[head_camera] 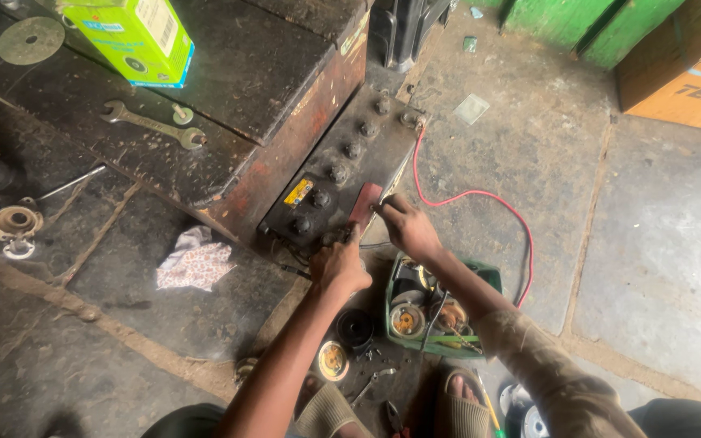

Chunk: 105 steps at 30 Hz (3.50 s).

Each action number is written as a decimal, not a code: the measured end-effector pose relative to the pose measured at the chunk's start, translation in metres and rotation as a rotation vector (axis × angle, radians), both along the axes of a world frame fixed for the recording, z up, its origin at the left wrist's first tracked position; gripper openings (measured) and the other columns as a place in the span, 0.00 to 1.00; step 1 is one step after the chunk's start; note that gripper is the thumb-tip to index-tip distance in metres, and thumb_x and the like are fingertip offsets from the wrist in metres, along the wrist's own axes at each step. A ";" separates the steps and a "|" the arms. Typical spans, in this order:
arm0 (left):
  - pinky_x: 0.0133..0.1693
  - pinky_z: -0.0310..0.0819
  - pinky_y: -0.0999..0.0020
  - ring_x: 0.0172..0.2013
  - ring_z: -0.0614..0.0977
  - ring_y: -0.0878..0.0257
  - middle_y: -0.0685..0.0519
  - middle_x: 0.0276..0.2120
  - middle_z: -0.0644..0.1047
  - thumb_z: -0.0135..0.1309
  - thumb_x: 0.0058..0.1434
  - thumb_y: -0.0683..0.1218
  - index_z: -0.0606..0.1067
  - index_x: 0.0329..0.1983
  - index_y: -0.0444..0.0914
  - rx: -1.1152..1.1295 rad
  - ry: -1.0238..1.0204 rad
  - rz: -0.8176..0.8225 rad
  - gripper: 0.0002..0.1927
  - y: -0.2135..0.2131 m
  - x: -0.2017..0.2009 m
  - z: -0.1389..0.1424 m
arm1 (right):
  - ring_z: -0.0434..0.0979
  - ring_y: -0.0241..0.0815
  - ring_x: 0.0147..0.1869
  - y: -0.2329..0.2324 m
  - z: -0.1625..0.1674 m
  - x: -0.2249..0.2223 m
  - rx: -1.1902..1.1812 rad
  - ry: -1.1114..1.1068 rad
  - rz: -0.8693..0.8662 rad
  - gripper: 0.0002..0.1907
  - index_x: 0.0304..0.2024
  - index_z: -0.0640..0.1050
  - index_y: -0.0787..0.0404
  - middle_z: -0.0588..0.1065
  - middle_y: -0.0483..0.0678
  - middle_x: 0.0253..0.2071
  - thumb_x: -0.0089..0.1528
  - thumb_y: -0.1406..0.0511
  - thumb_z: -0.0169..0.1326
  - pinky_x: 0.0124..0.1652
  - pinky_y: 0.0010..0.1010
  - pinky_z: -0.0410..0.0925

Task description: The person sits on the floor and uses a screwdriver to adjust a small metal component inside a circular mechanical part. They also use a sanding block to smooth a small metal piece and place it on a nearby battery. The person continues to manipulate the internal components of the circular part with the screwdriver.

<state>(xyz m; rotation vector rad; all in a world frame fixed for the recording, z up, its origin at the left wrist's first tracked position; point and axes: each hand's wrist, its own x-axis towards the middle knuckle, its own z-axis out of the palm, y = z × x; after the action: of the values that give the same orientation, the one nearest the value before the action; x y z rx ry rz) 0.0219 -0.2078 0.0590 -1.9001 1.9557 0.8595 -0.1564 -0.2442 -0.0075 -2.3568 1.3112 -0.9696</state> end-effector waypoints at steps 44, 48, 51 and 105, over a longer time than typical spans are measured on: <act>0.49 0.80 0.58 0.46 0.84 0.47 0.37 0.49 0.79 0.64 0.52 0.47 0.41 0.80 0.46 -0.010 0.017 0.034 0.59 0.003 -0.004 0.001 | 0.79 0.60 0.36 0.015 0.000 0.010 0.148 -0.127 -0.024 0.17 0.53 0.76 0.59 0.75 0.55 0.43 0.61 0.72 0.51 0.34 0.47 0.71; 0.48 0.79 0.58 0.45 0.84 0.47 0.38 0.47 0.80 0.64 0.50 0.47 0.41 0.80 0.50 -0.019 0.009 0.052 0.60 0.003 -0.004 -0.006 | 0.79 0.60 0.37 0.009 0.008 0.007 0.147 -0.149 0.020 0.20 0.57 0.76 0.58 0.76 0.54 0.42 0.62 0.72 0.52 0.36 0.46 0.72; 0.46 0.81 0.60 0.43 0.85 0.49 0.39 0.45 0.82 0.62 0.52 0.48 0.40 0.81 0.51 0.025 0.011 0.075 0.59 0.000 -0.003 -0.011 | 0.80 0.60 0.36 0.008 0.009 0.008 0.163 -0.088 0.011 0.21 0.56 0.77 0.56 0.77 0.55 0.45 0.60 0.73 0.51 0.35 0.46 0.72; 0.59 0.72 0.52 0.59 0.78 0.44 0.40 0.59 0.77 0.63 0.47 0.48 0.62 0.74 0.47 -0.109 0.173 0.097 0.48 0.009 0.003 -0.029 | 0.77 0.65 0.40 0.006 -0.039 0.009 0.059 -0.016 -0.169 0.15 0.46 0.78 0.58 0.77 0.57 0.40 0.56 0.72 0.56 0.37 0.49 0.70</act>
<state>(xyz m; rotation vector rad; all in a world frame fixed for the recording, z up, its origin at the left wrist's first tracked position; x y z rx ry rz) 0.0254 -0.1988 0.0297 -2.0599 2.0617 0.9935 -0.1472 -0.2386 -0.0461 -2.2190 1.5306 -0.9805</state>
